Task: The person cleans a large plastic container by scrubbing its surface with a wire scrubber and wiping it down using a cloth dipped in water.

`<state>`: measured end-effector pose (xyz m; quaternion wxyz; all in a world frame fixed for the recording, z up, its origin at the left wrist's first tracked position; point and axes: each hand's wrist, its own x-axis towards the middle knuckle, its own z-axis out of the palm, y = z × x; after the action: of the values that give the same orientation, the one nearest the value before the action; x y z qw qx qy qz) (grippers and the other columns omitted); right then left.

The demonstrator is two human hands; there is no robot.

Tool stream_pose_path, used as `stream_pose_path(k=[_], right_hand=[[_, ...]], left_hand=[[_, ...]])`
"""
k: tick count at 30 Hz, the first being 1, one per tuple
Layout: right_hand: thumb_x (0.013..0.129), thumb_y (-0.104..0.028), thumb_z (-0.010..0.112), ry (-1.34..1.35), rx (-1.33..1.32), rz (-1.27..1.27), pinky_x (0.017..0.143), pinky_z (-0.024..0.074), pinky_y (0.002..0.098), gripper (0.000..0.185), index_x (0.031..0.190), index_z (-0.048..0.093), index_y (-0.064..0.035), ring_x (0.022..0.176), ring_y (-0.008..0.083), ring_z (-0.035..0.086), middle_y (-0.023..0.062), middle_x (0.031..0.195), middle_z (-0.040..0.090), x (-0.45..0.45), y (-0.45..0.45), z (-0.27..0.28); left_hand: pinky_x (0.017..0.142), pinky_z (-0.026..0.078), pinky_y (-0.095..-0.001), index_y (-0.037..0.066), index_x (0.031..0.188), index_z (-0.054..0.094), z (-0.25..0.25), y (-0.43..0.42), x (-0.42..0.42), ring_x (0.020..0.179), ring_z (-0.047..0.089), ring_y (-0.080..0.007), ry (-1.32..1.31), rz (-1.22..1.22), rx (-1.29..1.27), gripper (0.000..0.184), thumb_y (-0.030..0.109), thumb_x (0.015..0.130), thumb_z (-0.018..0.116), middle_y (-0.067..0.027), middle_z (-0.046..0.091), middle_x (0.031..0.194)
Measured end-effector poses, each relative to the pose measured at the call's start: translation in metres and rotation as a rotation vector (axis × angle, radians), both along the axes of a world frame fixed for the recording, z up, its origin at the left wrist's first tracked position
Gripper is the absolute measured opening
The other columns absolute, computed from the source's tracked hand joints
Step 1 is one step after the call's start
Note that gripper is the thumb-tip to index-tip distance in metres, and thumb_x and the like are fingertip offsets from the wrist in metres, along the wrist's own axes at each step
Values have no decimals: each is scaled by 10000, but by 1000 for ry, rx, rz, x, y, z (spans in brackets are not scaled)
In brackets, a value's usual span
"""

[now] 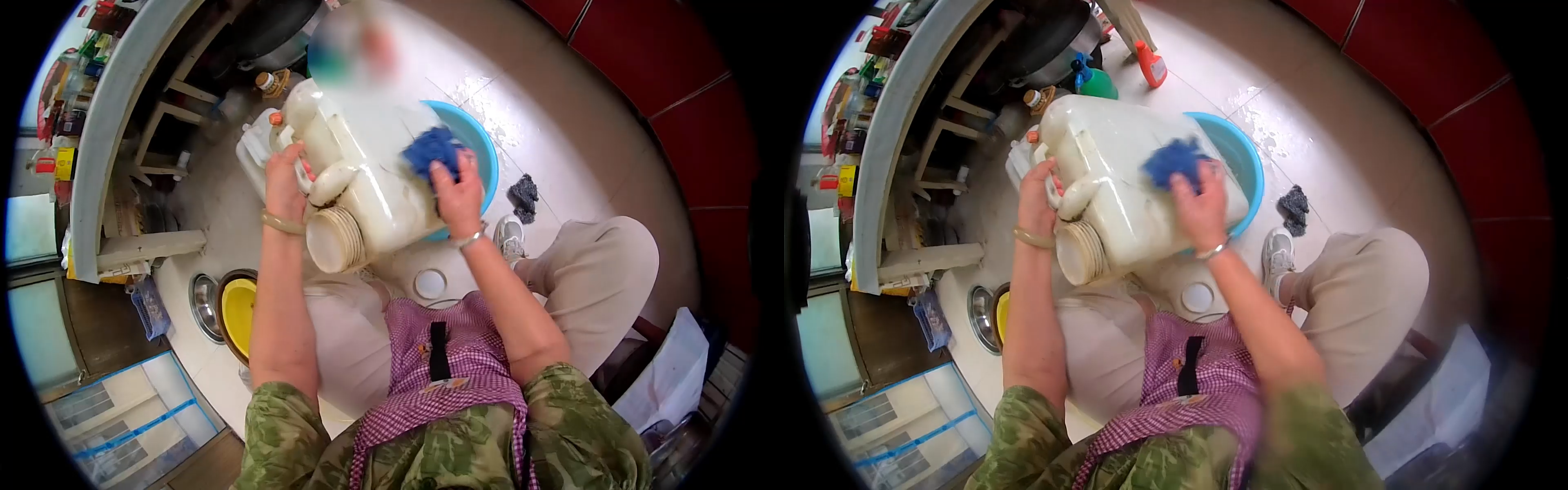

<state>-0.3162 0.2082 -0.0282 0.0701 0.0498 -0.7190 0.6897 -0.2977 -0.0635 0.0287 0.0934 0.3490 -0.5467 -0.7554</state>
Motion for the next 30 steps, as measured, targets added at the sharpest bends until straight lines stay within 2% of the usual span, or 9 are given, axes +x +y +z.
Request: stream_pose_path(k=[1,4,8,10,13,16,23,27,30], right_hand=[[835,-169,714,-43,-77,52,957,457,388,308,1092,654,-12,1123,330,545,170,1236,558,15,-11,16],[793,-145,664,316,265,148,1057,388,447,336,1119,659,-62,1218,401,479,212,1331,512,18,-14,19],[819,-146,646,-73,292,-29,1034,407,438,286,1090,681,-57,1181,383,509,204,1251,559,-34,4,-70],[827,-162,659,-236,171,-9,1025,423,428,284,1088,680,-51,1158,371,527,200,1236,563,-51,15,-62],[835,-196,678,-72,66,182,977,458,419,314,1113,679,-50,1106,358,548,203,1198,565,-34,11,-1],[825,-181,662,330,324,201,928,476,429,338,1143,683,-66,1036,358,565,201,1101,586,-18,-19,52],[763,-112,661,200,361,195,851,503,434,337,1097,711,-106,970,368,585,182,1040,568,-101,-35,49],[661,-123,785,664,758,301,837,529,418,361,1014,735,-179,1058,312,566,119,1077,576,-73,-49,114],[686,-122,767,664,1044,395,872,527,426,297,977,736,-177,1098,325,569,129,1124,596,-88,-73,133]], left_hand=[[407,422,-276,69,954,569,0,-1,-1,454,492,-127,-7,-3,9,135,158,899,654,-18,540,624],[413,427,-281,75,959,565,2,0,-4,466,503,-131,-10,-22,-9,140,162,899,657,-16,539,623],[417,430,-282,77,976,565,10,17,-3,482,508,-133,-7,9,-54,153,164,898,664,-17,538,632],[412,427,-279,71,986,574,13,21,-8,470,500,-128,19,-17,-54,157,175,910,665,-17,543,644],[411,426,-273,76,972,582,13,24,-5,453,497,-124,26,6,-55,150,192,925,664,-9,544,623],[423,433,-280,74,999,578,21,30,-11,463,499,-129,-15,14,-68,167,199,929,663,-10,545,637],[497,481,-296,54,1046,588,33,54,-31,605,556,-125,-3,-12,-201,323,373,1012,553,-32,582,782],[842,478,-528,-69,989,564,24,57,-36,891,649,-492,-174,-41,-818,601,515,1012,426,-342,654,946],[838,468,-555,-61,962,558,30,84,-33,936,614,-527,-141,-19,-848,604,525,1014,416,-350,648,944]])
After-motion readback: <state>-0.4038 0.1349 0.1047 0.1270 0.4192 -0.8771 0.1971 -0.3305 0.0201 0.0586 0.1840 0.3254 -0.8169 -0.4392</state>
